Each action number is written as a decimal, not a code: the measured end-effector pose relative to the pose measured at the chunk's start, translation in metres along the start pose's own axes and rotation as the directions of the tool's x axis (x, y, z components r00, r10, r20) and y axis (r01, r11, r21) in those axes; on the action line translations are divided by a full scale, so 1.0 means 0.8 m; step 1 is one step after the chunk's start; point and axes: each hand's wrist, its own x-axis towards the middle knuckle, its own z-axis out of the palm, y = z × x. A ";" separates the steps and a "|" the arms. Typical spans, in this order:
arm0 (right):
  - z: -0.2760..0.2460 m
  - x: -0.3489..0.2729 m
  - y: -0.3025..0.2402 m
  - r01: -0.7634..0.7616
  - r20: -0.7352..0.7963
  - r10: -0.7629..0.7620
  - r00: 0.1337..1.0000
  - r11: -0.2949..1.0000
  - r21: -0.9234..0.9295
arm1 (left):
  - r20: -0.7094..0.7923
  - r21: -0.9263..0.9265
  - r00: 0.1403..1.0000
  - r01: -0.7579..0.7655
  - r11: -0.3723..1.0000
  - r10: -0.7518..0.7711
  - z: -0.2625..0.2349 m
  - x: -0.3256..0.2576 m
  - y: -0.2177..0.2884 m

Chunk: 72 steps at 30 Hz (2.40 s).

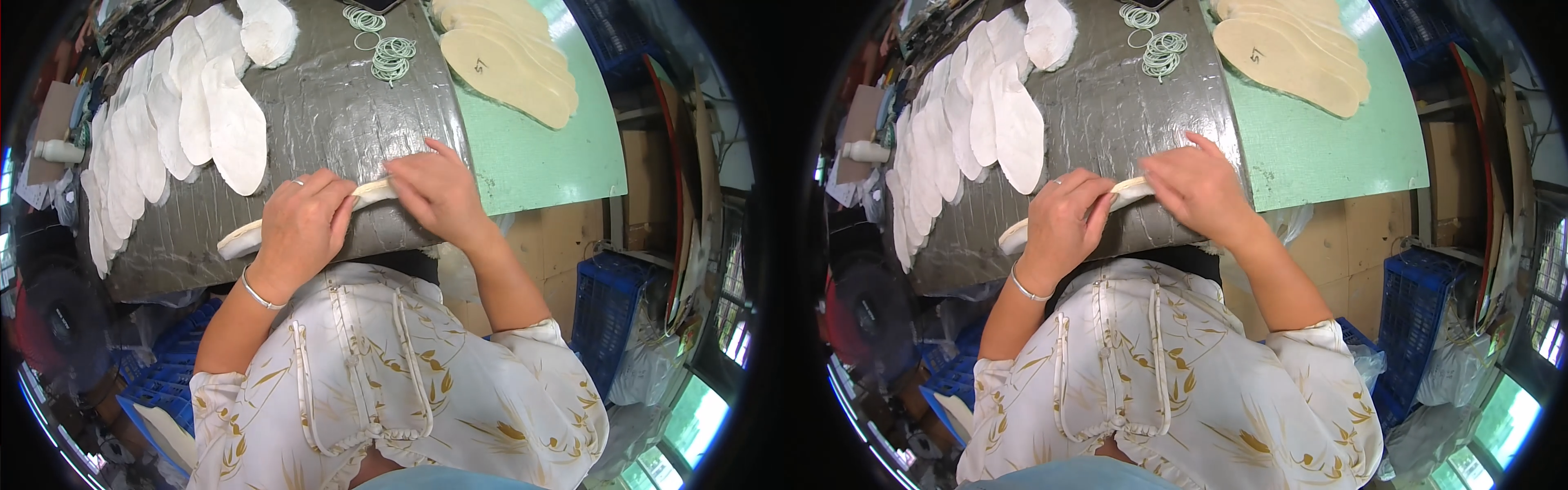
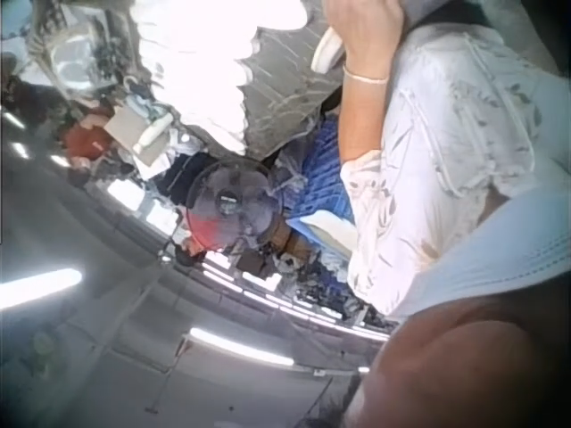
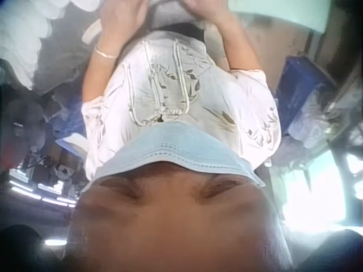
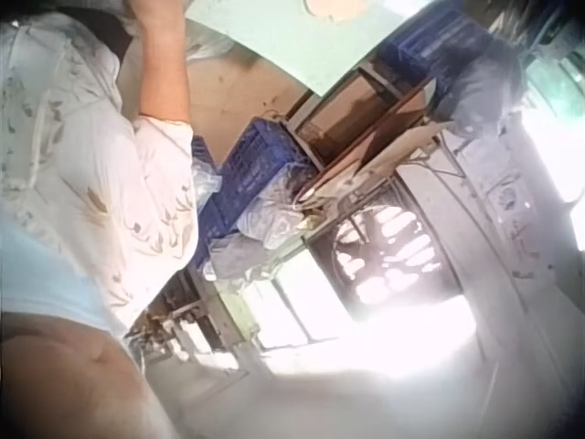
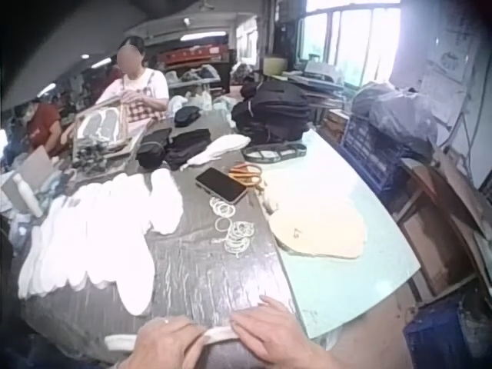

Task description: Organizing, bagging, and inspecting shoe insole components in a manufacturing setting.

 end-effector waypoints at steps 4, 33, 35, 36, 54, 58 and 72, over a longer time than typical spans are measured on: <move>-0.012 -0.015 0.014 -0.201 -0.016 0.209 0.978 0.956 0.215 | 0.004 -0.026 1.000 -0.004 1.000 0.004 0.001 0.000 -0.002; -0.002 0.010 -0.011 -0.081 0.139 0.061 0.988 0.986 0.143 | -0.168 -0.128 0.967 0.172 0.977 -0.193 -0.072 -0.097 -0.071; -0.001 0.011 -0.011 -0.090 0.149 0.071 0.986 0.988 0.129 | -0.094 -0.235 0.967 0.209 0.949 -0.236 -0.069 -0.112 -0.088; -0.002 0.011 -0.011 -0.095 0.157 0.074 0.985 0.986 0.134 | -0.101 -0.249 0.967 0.202 0.947 -0.233 -0.064 -0.114 -0.089; 0.032 0.107 -0.103 -0.062 0.355 -0.008 0.935 0.981 0.183 | 0.044 -0.651 0.987 0.148 0.744 -0.157 -0.089 -0.065 -0.106; 0.020 0.137 -0.118 -0.352 0.294 0.242 0.925 0.837 0.419 | -0.268 -0.777 0.927 -0.047 0.627 -0.263 -0.141 -0.044 -0.111; 0.107 0.081 -0.036 -0.109 0.289 0.354 0.890 -0.449 0.887 | -0.019 -0.616 0.978 0.151 0.773 -0.206 -0.067 -0.068 -0.039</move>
